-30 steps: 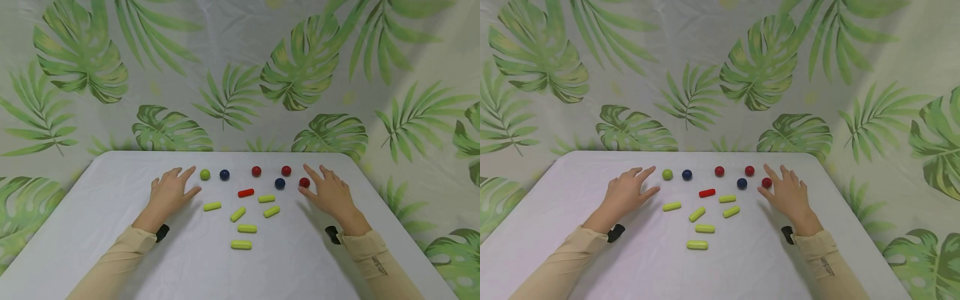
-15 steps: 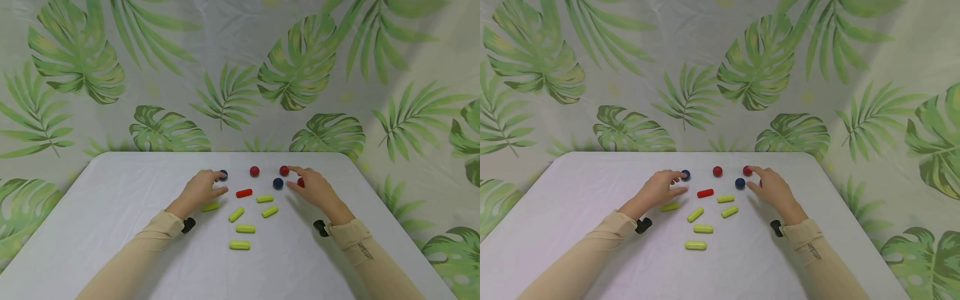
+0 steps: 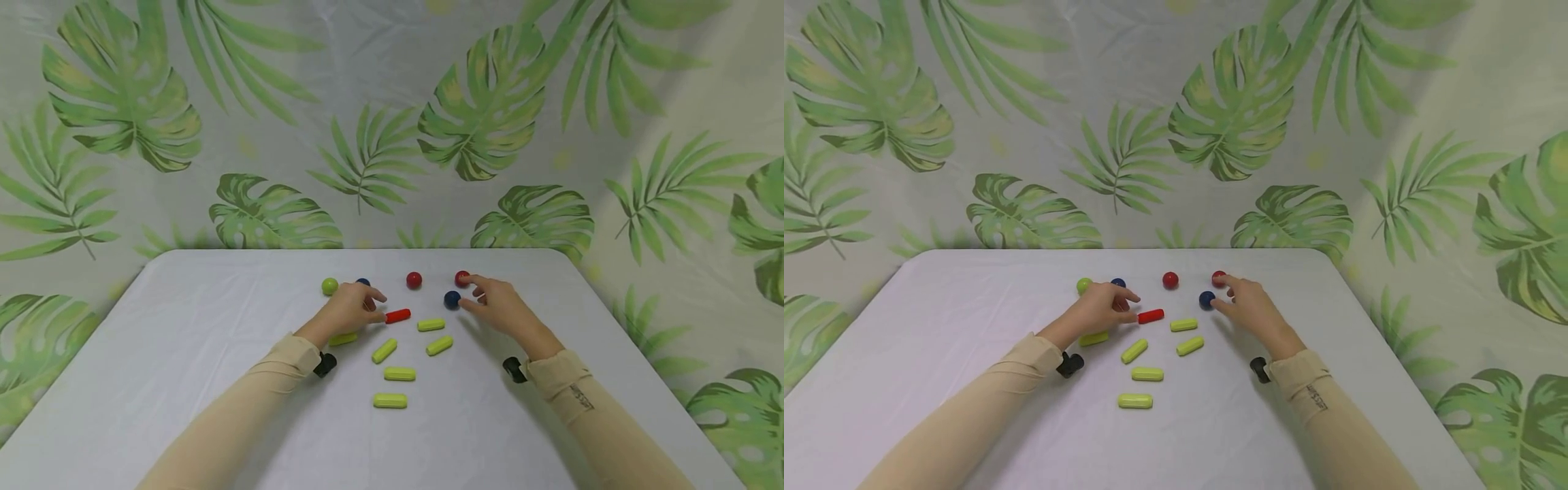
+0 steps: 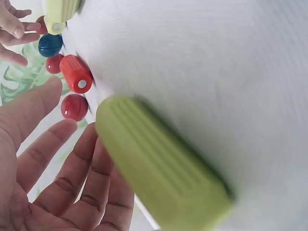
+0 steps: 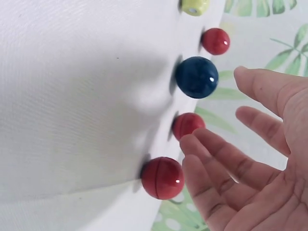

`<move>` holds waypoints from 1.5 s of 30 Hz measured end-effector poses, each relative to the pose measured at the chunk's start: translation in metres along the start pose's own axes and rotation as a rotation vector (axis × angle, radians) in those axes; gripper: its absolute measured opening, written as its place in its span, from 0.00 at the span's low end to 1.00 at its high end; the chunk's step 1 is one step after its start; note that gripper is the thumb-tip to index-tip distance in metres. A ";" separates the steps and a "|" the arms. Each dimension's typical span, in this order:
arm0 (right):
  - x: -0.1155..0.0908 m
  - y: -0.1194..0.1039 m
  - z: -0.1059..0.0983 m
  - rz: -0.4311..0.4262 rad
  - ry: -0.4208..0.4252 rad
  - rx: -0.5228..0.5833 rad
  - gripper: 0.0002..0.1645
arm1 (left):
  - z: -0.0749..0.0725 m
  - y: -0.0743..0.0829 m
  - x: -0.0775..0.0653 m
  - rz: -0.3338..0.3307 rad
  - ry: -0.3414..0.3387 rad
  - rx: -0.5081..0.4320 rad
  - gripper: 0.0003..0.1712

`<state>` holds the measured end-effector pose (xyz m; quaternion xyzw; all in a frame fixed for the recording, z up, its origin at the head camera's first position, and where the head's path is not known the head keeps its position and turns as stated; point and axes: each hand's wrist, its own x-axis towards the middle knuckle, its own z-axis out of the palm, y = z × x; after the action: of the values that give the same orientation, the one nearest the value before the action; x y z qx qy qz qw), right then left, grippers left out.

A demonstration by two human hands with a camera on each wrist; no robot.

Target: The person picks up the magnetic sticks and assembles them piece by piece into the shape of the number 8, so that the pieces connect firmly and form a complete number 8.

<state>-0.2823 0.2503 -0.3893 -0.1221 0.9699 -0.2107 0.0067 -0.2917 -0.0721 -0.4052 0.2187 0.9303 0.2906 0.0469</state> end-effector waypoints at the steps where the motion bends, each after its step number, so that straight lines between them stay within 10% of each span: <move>1: 0.001 0.001 0.001 -0.006 0.002 0.007 0.34 | 0.001 0.000 0.001 -0.006 -0.005 -0.004 0.21; 45: 0.024 -0.006 0.028 0.039 -0.022 0.037 0.27 | 0.007 0.009 0.015 -0.107 -0.036 -0.102 0.07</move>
<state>-0.3020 0.2284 -0.4114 -0.1054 0.9679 -0.2268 0.0237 -0.3005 -0.0550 -0.4056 0.1712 0.9237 0.3305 0.0902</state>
